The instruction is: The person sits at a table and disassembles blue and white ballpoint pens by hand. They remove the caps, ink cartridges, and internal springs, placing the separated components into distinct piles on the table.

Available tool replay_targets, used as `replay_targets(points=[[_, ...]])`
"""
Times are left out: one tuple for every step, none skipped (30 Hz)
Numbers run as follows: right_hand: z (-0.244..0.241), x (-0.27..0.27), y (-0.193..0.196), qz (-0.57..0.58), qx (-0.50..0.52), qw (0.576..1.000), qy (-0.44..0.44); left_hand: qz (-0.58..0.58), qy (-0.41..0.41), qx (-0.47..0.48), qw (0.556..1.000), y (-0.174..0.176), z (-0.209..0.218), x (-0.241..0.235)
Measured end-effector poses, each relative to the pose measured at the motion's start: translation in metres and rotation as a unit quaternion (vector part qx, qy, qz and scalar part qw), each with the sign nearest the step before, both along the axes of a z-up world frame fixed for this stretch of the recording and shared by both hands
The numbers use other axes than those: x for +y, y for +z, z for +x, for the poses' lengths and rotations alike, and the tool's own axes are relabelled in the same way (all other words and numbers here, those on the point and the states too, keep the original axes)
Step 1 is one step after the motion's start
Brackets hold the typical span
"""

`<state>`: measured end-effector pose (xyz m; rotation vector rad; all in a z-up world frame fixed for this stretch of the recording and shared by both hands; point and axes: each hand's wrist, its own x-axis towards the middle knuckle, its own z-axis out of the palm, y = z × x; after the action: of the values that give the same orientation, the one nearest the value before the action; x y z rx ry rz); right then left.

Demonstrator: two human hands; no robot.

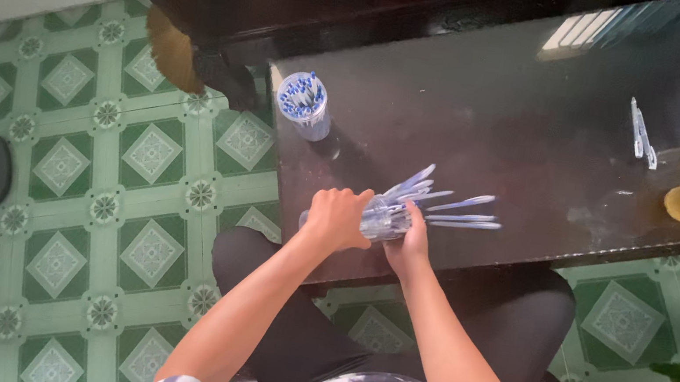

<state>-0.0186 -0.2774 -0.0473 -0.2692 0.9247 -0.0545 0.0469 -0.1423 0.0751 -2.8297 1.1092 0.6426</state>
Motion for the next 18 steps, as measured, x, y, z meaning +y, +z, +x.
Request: replay_targets(points=[[-0.001,0.002,-0.001,0.0,0.0,1.0,-0.001,0.0,-0.001,0.0,1.0,0.006,-0.001,0.003],[0.0,0.004,-0.002,0.0,0.006,1.0,-0.012,-0.01,0.01,0.021,1.0,0.013,-0.001,0.006],[0.001,0.005,-0.003,0.0,0.012,1.0,-0.023,-0.02,0.021,0.041,0.999,0.02,-0.001,0.008],[0.002,0.008,-0.011,-0.001,0.013,1.0,-0.024,-0.021,0.019,0.043,0.999,0.018,0.001,0.012],[0.003,0.011,-0.018,-0.054,0.024,0.998,-0.019,-0.03,0.044,0.073,0.996,0.016,0.004,0.016],[0.004,0.013,-0.026,-0.108,0.035,0.993,-0.015,-0.039,0.067,0.104,0.992,0.014,0.006,0.019],[0.006,0.012,-0.022,-0.109,0.036,0.993,-0.018,-0.04,0.064,0.105,0.992,0.014,0.007,0.02],[0.008,0.011,-0.018,-0.163,0.035,0.986,-0.011,-0.049,0.078,0.123,0.988,0.013,0.007,0.022],[0.01,0.01,-0.014,-0.217,0.034,0.976,-0.004,-0.059,0.093,0.141,0.984,0.013,0.007,0.025],[0.007,0.013,0.002,-0.218,0.033,0.975,-0.005,-0.059,0.092,0.14,0.984,0.014,0.007,0.026],[0.005,0.017,0.018,-0.288,0.049,0.956,0.003,-0.063,0.103,0.149,0.982,0.015,0.006,0.027],[0.001,0.02,0.034,-0.356,0.066,0.932,0.012,-0.065,0.114,0.158,0.979,0.015,0.005,0.028],[-0.001,0.015,0.026,-0.356,0.066,0.932,0.011,-0.065,0.113,0.159,0.979,0.015,0.006,0.029],[-0.004,0.01,0.018,-0.341,0.039,0.939,0.006,-0.067,0.121,0.165,0.977,0.014,0.006,0.03],[-0.006,0.006,0.011,-0.325,0.011,0.946,0.001,-0.069,0.129,0.171,0.974,0.013,0.006,0.031],[-0.007,-0.001,0.018,-0.325,0.011,0.946,0.001,-0.069,0.13,0.171,0.974,0.013,0.006,0.031],[-0.008,-0.007,0.025,-0.278,0.021,0.96,0.022,-0.073,0.128,0.17,0.974,0.014,0.007,0.032],[-0.01,-0.013,0.031,-0.23,0.032,0.972,0.043,-0.076,0.125,0.171,0.974,0.014,0.007,0.032]])
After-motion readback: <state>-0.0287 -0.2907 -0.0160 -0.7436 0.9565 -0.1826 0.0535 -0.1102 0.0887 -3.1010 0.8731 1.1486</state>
